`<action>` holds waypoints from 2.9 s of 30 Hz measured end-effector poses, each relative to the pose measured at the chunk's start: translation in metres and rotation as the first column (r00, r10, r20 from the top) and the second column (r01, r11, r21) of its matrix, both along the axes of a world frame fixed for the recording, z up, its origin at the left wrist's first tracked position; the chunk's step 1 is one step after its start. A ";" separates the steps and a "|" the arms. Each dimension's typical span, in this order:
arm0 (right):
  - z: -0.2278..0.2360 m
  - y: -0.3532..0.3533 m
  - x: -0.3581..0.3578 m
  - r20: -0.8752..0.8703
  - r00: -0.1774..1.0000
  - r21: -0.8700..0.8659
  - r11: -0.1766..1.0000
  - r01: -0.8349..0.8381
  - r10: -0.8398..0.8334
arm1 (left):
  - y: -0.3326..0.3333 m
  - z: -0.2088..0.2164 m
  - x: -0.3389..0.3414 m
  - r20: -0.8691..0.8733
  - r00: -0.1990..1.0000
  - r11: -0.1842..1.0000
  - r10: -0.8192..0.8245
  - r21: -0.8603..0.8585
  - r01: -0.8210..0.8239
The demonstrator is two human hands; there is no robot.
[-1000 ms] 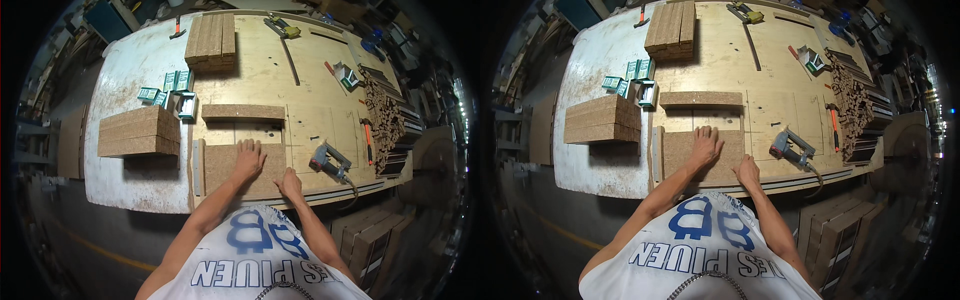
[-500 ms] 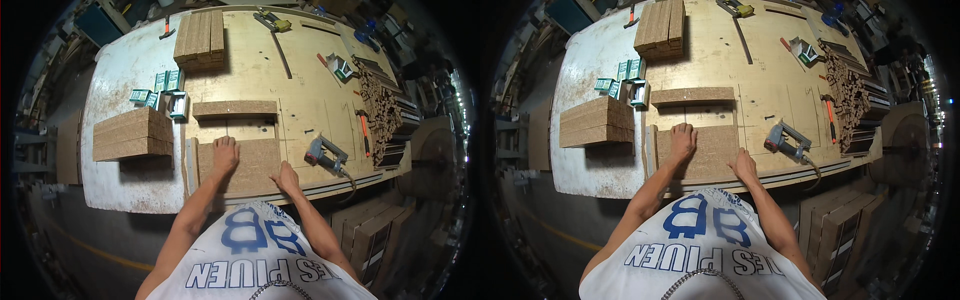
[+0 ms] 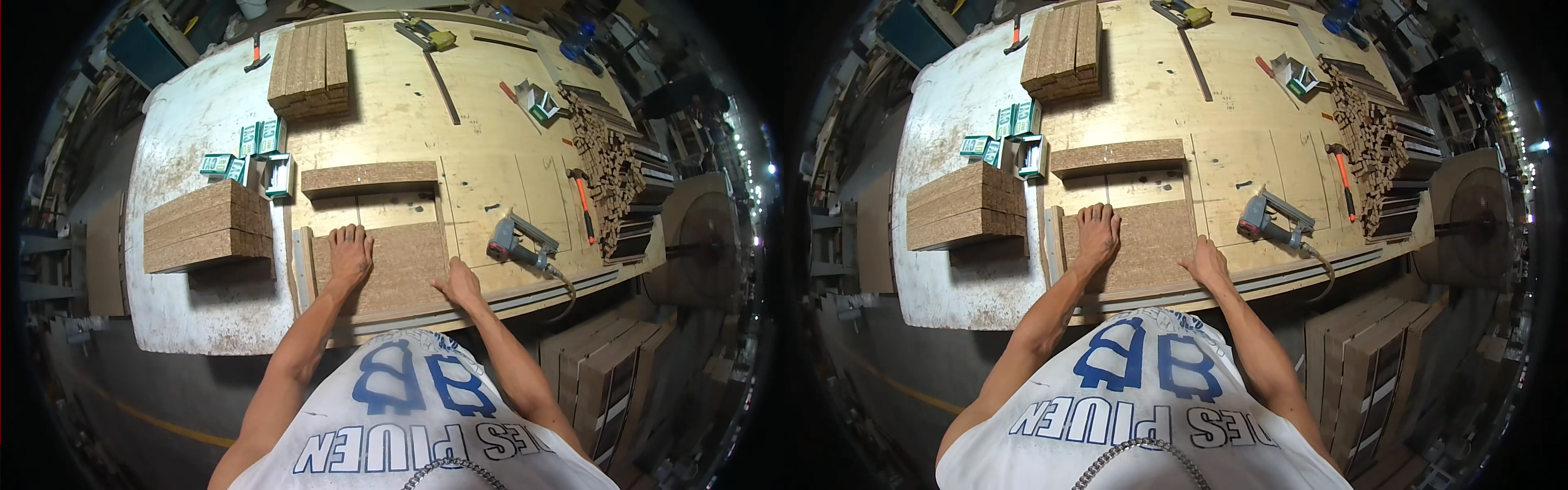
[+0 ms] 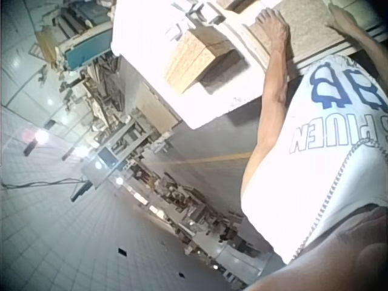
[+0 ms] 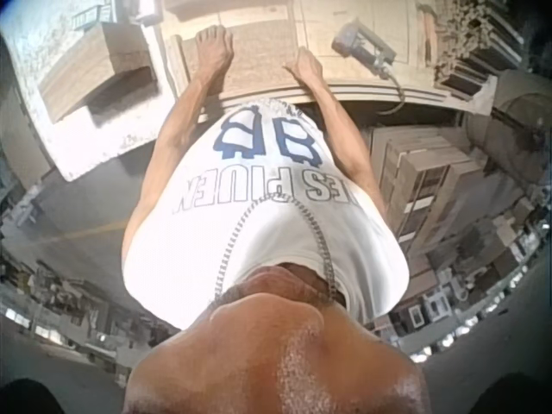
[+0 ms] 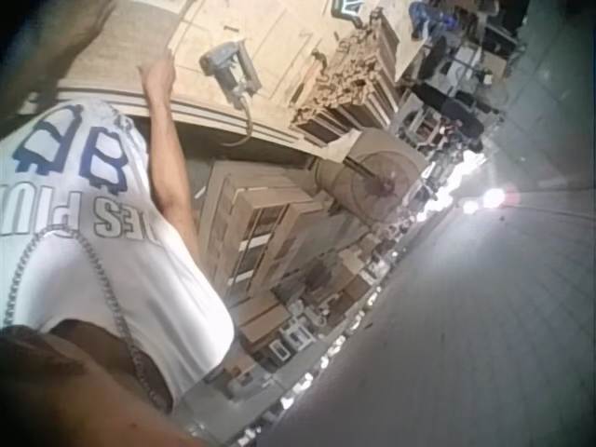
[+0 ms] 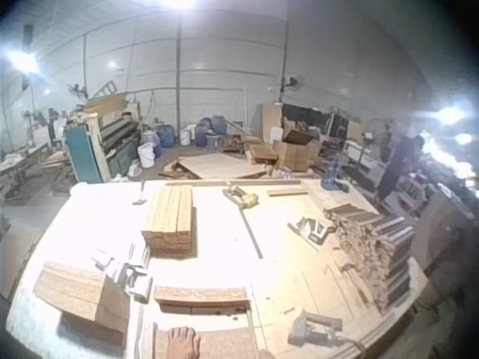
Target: The person attaches wooden pieces together using a pneumatic nail gun, fits wooden blocks and slats into position on the workbench by hand, and nails them together with the pneumatic nail gun.
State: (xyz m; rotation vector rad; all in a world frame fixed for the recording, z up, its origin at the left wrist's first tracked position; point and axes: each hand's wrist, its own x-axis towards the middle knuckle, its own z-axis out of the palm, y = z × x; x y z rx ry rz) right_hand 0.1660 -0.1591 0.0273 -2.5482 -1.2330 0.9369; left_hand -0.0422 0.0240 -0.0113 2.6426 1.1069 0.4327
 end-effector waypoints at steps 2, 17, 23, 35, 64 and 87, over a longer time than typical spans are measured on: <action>0.000 0.005 0.003 -0.013 1.000 -0.025 1.000 0.003 -0.003 | 0.002 0.000 0.000 0.008 1.000 1.000 0.008 0.027 -0.008; 0.018 -0.007 -0.011 -0.121 0.988 -0.005 0.996 0.092 -0.092 | -0.016 0.011 -0.005 0.077 0.997 1.000 -0.017 0.017 0.016; 0.032 -0.004 -0.007 -0.109 0.989 -0.032 0.995 0.095 -0.098 | -0.007 0.003 -0.004 0.066 0.998 0.999 -0.025 -0.036 0.027; 0.020 -0.010 0.002 -0.147 0.984 -0.011 0.995 0.098 -0.099 | 0.001 0.020 -0.001 -0.116 0.992 0.980 0.040 -0.191 -0.062; 0.005 0.058 -0.083 0.321 0.865 0.235 0.852 -0.468 0.386 | -0.039 0.064 -0.002 -0.263 0.964 0.998 0.030 -0.041 -0.043; -0.004 0.055 -0.101 0.363 0.822 0.121 0.853 -0.508 0.438 | -0.028 0.061 0.001 -0.168 0.983 0.944 0.081 -0.302 -0.129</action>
